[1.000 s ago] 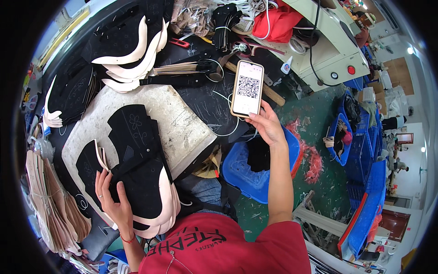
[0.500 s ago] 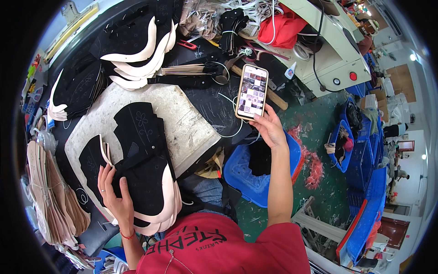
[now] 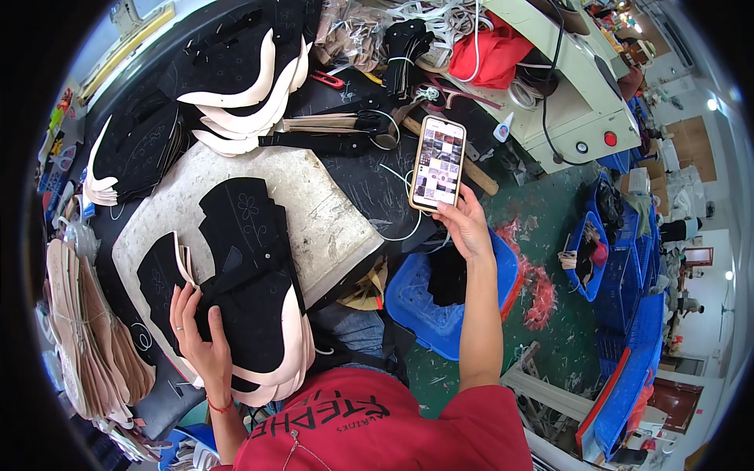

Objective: Applying small components or decorations to shoe upper materials at a workstation.

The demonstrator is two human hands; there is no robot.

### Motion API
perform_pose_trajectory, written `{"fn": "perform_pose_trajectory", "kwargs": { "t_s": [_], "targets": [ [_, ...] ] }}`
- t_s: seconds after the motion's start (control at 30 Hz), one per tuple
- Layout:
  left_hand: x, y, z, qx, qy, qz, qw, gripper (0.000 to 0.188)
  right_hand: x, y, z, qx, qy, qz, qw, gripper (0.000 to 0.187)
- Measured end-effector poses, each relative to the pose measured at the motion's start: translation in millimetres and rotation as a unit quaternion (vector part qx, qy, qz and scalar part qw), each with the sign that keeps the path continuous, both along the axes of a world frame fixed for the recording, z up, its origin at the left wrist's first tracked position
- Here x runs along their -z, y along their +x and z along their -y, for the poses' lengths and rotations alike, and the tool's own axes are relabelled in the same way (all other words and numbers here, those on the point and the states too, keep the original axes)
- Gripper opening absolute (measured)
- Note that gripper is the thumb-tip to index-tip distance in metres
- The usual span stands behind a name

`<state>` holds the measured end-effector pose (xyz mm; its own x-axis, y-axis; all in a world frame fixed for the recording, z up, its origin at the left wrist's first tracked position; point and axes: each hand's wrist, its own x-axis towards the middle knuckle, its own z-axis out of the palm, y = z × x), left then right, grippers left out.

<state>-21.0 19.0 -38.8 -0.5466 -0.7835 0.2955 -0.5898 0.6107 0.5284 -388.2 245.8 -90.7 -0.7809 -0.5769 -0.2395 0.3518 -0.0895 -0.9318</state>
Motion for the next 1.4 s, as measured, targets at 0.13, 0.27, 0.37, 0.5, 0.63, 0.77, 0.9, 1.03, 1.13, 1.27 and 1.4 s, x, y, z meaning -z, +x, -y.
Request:
{"fn": "perform_pose_trajectory", "kwargs": {
  "t_s": [0.13,0.27,0.37,0.5,0.63,0.77,0.9,1.03,1.13,1.27,1.4],
  "targets": [
    [-1,-1,-1,-0.003,0.005,-0.004,1.0,0.029,2,-1,-1,0.002,0.001,-0.01,1.0,0.053],
    [0,0,-1,0.001,0.001,-0.004,1.0,0.029,0,0,0,0.011,-0.004,0.001,1.0,0.053],
    [0,0,-1,0.001,-0.002,0.005,1.0,0.028,0,0,0,0.011,0.001,0.001,1.0,0.052],
    [0,1,0,-0.001,-0.003,0.004,1.0,0.028,0,0,1,0.008,-0.001,0.005,1.0,0.052],
    [0,0,-1,0.001,-0.006,0.003,1.0,0.028,2,-2,-3,0.003,-0.008,-0.007,1.0,0.046],
    [2,0,0,0.001,-0.008,0.008,1.0,0.028,-10,-4,13,0.072,0.159,-0.054,0.983,0.039],
    [1,0,0,0.0,-0.006,0.005,1.0,0.029,-16,-7,29,0.19,0.38,-0.531,0.733,0.033],
    [1,0,-1,-0.001,-0.008,0.005,1.0,0.029,-20,-1,47,0.062,0.399,-0.71,0.576,0.03],
    [1,0,-1,-0.003,-0.001,0.006,1.0,0.029,-17,-16,31,0.143,0.404,-0.656,0.621,0.027],
    [1,1,0,0.001,-0.004,0.008,1.0,0.029,-21,-18,26,0.162,0.365,-0.647,0.649,0.027],
    [1,0,-1,-0.005,-0.006,0.01,1.0,0.029,-20,-17,36,0.12,0.382,-0.652,0.644,0.035]
  ]
}}
